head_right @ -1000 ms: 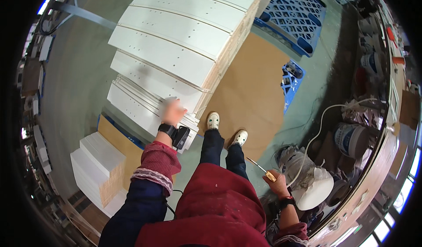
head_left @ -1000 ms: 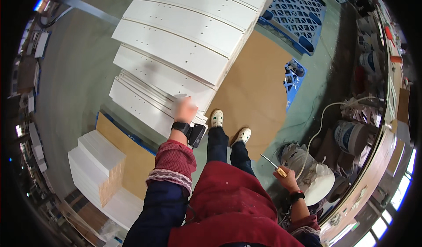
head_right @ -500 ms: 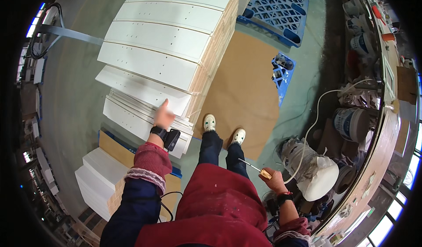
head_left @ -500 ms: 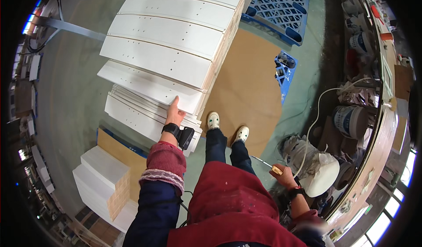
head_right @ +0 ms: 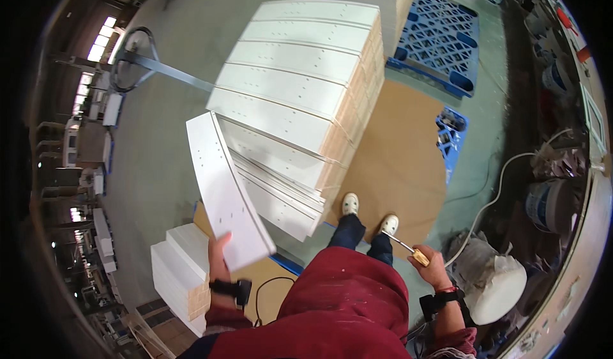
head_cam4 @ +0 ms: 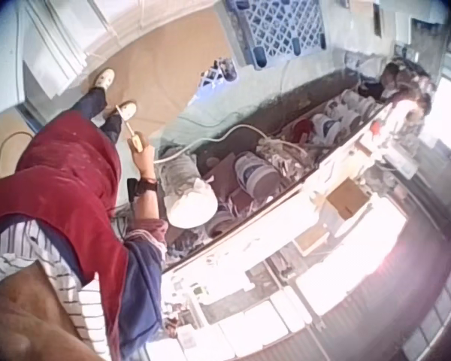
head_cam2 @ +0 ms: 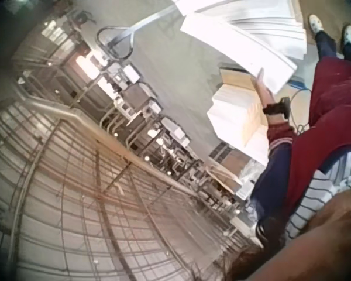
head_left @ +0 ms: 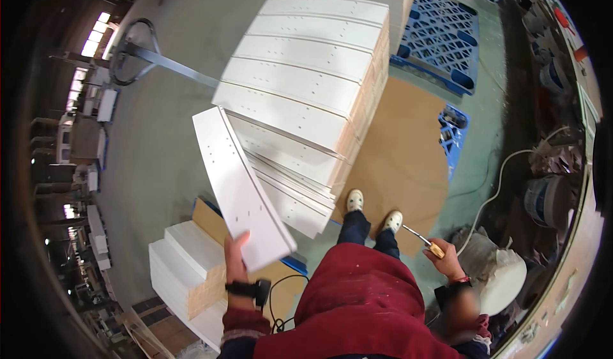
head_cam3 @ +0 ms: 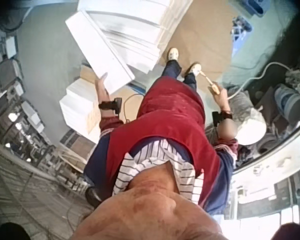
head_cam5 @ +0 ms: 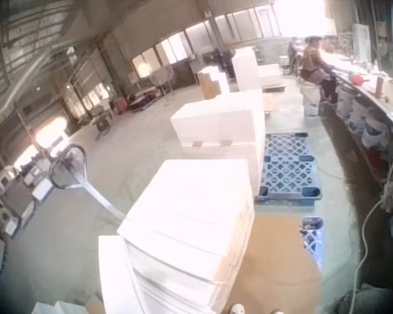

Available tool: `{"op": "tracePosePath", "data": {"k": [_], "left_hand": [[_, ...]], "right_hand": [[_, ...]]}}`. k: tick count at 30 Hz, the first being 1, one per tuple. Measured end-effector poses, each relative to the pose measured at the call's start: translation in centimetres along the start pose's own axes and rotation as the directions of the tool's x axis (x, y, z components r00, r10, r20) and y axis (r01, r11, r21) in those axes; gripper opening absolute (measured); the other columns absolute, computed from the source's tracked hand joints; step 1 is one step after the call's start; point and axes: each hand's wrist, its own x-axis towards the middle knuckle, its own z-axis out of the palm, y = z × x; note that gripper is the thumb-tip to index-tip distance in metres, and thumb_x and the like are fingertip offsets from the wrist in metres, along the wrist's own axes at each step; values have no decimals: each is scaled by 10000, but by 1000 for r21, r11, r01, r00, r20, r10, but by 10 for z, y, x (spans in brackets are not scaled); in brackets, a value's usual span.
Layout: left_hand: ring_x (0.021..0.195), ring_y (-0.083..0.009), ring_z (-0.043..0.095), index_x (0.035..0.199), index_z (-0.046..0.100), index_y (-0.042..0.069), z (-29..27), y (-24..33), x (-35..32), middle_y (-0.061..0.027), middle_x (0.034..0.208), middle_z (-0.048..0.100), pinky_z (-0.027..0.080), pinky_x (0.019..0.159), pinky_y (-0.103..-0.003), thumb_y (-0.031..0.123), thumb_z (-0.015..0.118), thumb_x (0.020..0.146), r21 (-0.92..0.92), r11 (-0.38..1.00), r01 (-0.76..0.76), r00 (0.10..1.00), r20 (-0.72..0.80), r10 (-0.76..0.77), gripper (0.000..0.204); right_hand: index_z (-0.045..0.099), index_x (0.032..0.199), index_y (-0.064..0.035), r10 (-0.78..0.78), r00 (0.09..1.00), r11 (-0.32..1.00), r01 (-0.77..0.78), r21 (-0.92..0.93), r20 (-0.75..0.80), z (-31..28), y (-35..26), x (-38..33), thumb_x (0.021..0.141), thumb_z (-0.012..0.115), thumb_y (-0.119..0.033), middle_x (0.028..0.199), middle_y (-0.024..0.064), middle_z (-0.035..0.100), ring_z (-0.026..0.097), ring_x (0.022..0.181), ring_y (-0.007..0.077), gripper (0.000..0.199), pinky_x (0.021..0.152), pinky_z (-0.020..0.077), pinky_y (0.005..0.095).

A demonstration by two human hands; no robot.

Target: The person repeatedly scrapes the edges of white plywood panels with a yellow-handled scraper. They pick up each panel from a stack, scrape its edges, and place it back down.

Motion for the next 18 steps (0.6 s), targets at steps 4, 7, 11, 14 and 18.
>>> {"op": "tracePosePath", "data": {"k": [4,7,11,14,18], "left_hand": [[875,-197,567,1110,481,-54,-27,54,-82,-114,972,584,439,770,-289,102,589,686,181,983,-36,987,162,6,465],[885,-187,564,1102,490,-53,-9,76,-105,-106,984,581,434,775,-280,104,599,685,243,967,-79,944,330,-6,458],[884,-171,553,1097,488,-56,53,88,-96,-97,986,577,431,781,-276,114,612,692,456,865,-211,812,574,-104,456],[897,-161,538,1111,475,-61,110,87,-77,-101,1008,566,423,800,-275,121,618,706,576,762,-296,614,726,-310,467],[922,-168,538,1140,460,-65,184,70,-88,-114,1029,564,416,819,-275,119,615,704,702,671,-239,419,698,-581,497]], "right_hand": [[574,869,-36,-175,984,983,174,-54,-28,-23,-53,0,692,669,-129,768,150,578,572,725,325,222,642,457,353],[567,900,-58,-375,925,919,380,-107,70,-34,-84,-11,655,675,-154,758,150,578,571,727,332,285,632,456,379],[568,912,-64,-435,898,849,434,-301,65,-47,-75,-25,660,659,-210,766,154,590,578,715,323,305,611,460,396],[586,882,-61,-78,966,909,-33,-415,-247,-100,-18,-8,687,631,-227,714,149,596,583,652,327,260,584,469,408],[609,860,-63,-20,920,934,-122,-335,-391,-115,7,-39,688,641,-165,749,175,599,578,691,354,202,632,466,399]]}}
